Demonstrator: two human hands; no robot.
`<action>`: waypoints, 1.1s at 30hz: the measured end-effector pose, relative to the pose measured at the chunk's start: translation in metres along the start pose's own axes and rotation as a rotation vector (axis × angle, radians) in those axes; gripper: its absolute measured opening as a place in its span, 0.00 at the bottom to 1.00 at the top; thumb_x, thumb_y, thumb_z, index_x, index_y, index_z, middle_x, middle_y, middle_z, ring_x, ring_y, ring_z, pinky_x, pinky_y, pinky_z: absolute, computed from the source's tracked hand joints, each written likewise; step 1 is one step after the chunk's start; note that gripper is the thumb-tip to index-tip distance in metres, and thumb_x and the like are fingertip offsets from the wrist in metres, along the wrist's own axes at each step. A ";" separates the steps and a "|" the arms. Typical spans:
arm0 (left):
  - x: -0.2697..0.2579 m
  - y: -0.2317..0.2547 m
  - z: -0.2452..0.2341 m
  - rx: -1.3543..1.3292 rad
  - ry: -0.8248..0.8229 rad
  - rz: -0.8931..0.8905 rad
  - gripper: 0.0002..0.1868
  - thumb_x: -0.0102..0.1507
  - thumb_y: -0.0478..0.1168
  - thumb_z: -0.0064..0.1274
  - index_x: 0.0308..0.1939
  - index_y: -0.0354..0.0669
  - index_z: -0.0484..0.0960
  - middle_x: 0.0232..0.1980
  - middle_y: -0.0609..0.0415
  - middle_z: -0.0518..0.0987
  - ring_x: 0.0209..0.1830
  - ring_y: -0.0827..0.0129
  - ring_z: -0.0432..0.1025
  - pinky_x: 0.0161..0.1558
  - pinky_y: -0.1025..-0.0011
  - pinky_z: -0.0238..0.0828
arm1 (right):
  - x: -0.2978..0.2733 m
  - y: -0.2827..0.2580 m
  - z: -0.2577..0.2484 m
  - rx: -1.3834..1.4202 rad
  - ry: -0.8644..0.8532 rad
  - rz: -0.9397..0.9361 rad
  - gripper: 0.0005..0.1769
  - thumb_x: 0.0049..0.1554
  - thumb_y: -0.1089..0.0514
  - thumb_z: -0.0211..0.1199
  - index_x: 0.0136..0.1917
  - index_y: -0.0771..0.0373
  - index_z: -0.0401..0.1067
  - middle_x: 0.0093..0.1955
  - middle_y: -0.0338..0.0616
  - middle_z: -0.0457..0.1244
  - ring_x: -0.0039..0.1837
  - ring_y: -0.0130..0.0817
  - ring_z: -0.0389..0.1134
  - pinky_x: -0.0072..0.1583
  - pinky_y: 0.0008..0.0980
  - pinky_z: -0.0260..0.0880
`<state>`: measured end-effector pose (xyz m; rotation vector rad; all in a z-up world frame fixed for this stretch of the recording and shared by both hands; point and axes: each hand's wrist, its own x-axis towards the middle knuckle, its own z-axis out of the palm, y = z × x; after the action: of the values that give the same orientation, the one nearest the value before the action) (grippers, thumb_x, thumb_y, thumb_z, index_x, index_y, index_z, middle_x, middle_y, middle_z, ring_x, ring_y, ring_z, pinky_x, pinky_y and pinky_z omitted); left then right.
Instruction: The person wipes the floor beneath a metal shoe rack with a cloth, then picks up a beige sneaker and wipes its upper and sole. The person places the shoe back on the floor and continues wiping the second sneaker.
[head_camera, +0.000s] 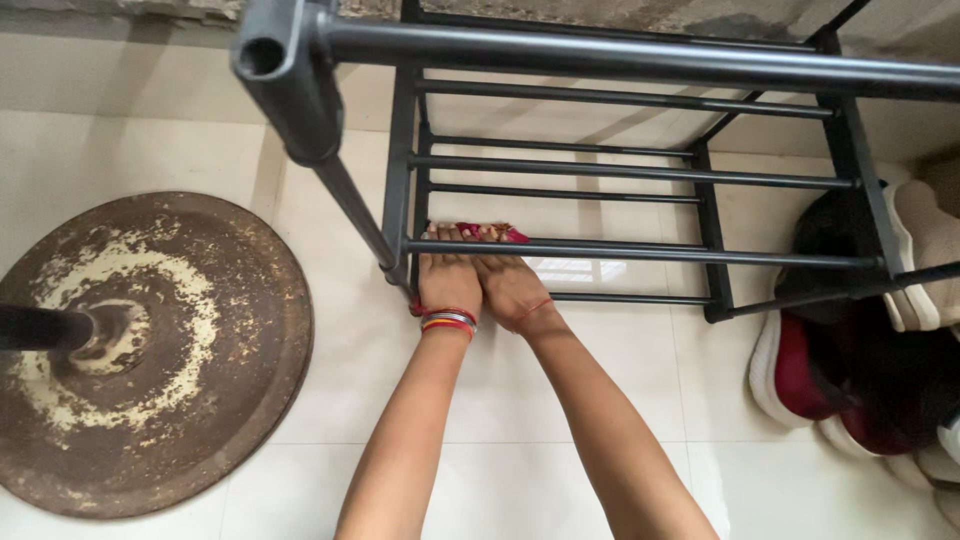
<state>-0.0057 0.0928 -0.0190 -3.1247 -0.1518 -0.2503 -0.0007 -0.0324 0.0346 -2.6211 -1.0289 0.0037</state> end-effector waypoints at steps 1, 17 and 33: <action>-0.001 0.005 0.000 -0.014 0.002 0.008 0.33 0.68 0.44 0.35 0.76 0.31 0.60 0.79 0.41 0.60 0.82 0.52 0.48 0.78 0.55 0.37 | -0.006 0.003 -0.003 -0.012 0.011 0.004 0.31 0.56 0.60 0.52 0.72 0.70 0.63 0.75 0.60 0.58 0.79 0.53 0.53 0.77 0.45 0.47; 0.004 0.189 -0.032 -0.450 -0.085 0.206 0.33 0.64 0.41 0.42 0.73 0.33 0.62 0.76 0.42 0.63 0.80 0.50 0.50 0.78 0.56 0.41 | -0.131 0.133 -0.060 -0.122 0.183 0.214 0.32 0.59 0.57 0.56 0.75 0.68 0.61 0.73 0.61 0.60 0.78 0.50 0.56 0.80 0.47 0.47; 0.008 0.255 -0.012 -0.347 -0.111 0.358 0.33 0.66 0.42 0.36 0.75 0.36 0.58 0.79 0.48 0.58 0.82 0.54 0.45 0.78 0.55 0.35 | -0.168 0.161 -0.074 -0.172 0.259 0.327 0.32 0.59 0.59 0.53 0.76 0.70 0.58 0.77 0.57 0.57 0.80 0.52 0.53 0.80 0.49 0.45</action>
<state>0.0246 -0.1599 -0.0048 -3.4199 0.5015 -0.1075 -0.0101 -0.2766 0.0378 -2.8185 -0.5294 -0.3533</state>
